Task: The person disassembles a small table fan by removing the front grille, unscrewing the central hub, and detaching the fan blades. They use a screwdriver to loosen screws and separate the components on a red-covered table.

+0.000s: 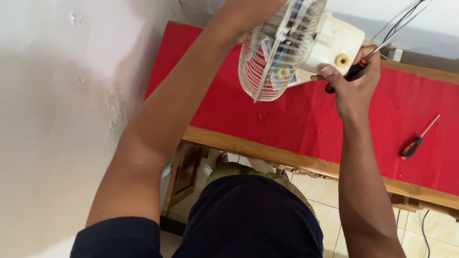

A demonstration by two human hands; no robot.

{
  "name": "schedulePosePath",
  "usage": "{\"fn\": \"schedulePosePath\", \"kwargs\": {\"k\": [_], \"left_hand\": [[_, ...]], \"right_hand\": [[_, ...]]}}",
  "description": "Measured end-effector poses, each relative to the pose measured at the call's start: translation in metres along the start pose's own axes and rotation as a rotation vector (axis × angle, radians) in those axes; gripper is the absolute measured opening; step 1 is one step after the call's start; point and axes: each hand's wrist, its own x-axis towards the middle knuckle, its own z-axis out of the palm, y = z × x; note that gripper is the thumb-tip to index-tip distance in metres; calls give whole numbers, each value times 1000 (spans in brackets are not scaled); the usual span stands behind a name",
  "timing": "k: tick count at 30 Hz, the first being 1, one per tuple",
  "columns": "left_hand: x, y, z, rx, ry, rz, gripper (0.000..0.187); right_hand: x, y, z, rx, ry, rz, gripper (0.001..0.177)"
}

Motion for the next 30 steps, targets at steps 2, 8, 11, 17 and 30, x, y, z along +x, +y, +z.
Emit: {"fn": "schedulePosePath", "kwargs": {"k": [2,8,11,17,30], "left_hand": [[14,-2,-1,14,-24,-55,53],[46,-24,5,104,-38,-157,57],[54,-41,14,169,-38,-163,58],[30,-82,17,118,-25,30,78],[-110,-111,58,96,227,311,129]], "right_hand": [[3,5,0,23,43,32,47],[-2,18,-4,27,183,165,43],[-3,20,-7,19,217,190,44],[4,20,-18,-12,310,230,53],[21,0,3,-77,341,232,52]]}}
